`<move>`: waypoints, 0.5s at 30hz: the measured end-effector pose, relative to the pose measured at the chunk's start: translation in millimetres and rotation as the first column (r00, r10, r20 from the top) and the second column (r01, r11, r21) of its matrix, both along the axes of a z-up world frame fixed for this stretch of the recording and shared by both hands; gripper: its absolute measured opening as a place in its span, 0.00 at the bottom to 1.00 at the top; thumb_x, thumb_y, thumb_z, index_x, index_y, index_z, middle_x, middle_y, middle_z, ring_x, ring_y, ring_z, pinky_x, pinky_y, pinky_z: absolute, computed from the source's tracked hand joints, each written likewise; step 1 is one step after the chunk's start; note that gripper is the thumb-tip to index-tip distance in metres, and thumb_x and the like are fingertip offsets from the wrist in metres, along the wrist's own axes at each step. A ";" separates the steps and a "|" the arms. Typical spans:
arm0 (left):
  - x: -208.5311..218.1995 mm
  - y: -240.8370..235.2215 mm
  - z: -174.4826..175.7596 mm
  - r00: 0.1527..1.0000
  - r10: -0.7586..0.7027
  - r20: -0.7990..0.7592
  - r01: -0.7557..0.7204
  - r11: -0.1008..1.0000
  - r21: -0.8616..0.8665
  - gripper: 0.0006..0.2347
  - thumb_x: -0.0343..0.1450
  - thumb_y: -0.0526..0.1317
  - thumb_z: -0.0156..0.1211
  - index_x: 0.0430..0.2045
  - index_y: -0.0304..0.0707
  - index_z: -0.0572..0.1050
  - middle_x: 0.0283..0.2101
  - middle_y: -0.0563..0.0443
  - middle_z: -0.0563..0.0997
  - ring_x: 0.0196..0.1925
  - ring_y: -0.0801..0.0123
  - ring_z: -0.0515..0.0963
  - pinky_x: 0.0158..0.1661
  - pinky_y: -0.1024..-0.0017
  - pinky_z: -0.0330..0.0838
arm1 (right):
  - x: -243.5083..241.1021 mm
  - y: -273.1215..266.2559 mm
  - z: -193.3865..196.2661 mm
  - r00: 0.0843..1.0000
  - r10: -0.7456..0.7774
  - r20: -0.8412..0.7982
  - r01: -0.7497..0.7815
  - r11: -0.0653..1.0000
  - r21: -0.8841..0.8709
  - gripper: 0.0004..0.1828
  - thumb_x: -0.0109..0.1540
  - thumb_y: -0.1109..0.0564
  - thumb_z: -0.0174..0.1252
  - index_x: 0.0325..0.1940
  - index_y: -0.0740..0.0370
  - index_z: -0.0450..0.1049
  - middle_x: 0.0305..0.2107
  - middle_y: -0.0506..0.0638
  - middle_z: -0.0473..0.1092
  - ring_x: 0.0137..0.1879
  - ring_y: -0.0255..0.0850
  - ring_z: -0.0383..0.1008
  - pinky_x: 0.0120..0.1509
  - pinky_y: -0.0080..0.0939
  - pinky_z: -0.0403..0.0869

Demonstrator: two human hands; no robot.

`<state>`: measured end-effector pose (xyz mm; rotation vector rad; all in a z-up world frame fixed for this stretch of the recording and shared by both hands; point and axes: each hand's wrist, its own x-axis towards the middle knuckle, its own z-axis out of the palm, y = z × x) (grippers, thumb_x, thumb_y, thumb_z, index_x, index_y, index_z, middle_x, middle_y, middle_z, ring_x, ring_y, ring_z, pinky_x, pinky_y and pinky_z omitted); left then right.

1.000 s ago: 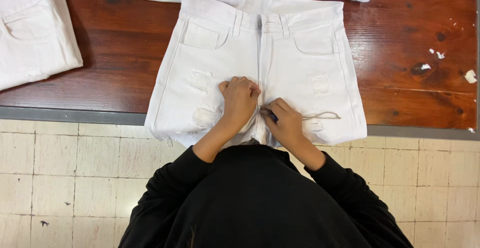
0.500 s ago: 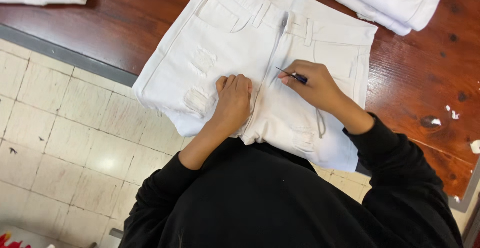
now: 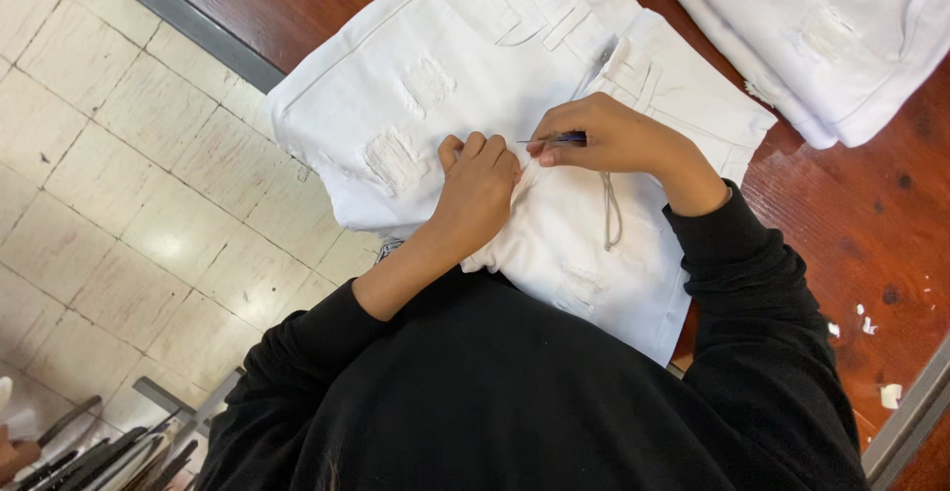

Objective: The person uses tweezers to pull threads from the fabric of white jeans laid on a wooden table, creating distressed holes. They then use scissors to trim loose threads at the hem and continue pulling threads from the waistband area.

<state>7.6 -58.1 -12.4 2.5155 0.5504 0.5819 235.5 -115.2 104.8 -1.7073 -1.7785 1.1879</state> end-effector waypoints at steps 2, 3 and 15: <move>-2.0 -0.7 -5.7 1.000 0.001 0.001 -0.001 1.000 0.010 0.04 0.77 0.30 0.61 0.32 0.37 0.74 0.34 0.51 0.66 0.45 0.56 0.68 0.56 0.51 0.53 | -0.2 1.9 2.4 0.999 0.019 -0.034 -0.020 1.000 -0.010 0.19 0.71 0.43 0.61 0.52 0.59 0.86 0.44 0.57 0.84 0.52 0.55 0.84 0.62 0.56 0.78; -2.2 -0.5 -7.9 1.000 -0.013 0.007 0.012 1.000 0.027 0.04 0.78 0.30 0.58 0.33 0.35 0.74 0.35 0.50 0.65 0.45 0.55 0.67 0.56 0.51 0.52 | 0.4 2.7 4.3 0.998 0.023 -0.063 -0.024 1.000 -0.014 0.26 0.74 0.37 0.54 0.53 0.60 0.86 0.46 0.58 0.83 0.53 0.56 0.83 0.62 0.56 0.77; -9.7 18.8 2.1 0.987 -0.056 0.153 0.066 0.996 -0.060 0.04 0.74 0.35 0.69 0.32 0.43 0.78 0.33 0.54 0.72 0.42 0.60 0.73 0.57 0.52 0.54 | 2.8 12.1 9.6 0.833 0.275 0.480 -0.273 0.959 -0.075 0.19 0.72 0.37 0.60 0.49 0.48 0.89 0.28 0.50 0.81 0.36 0.51 0.81 0.45 0.52 0.77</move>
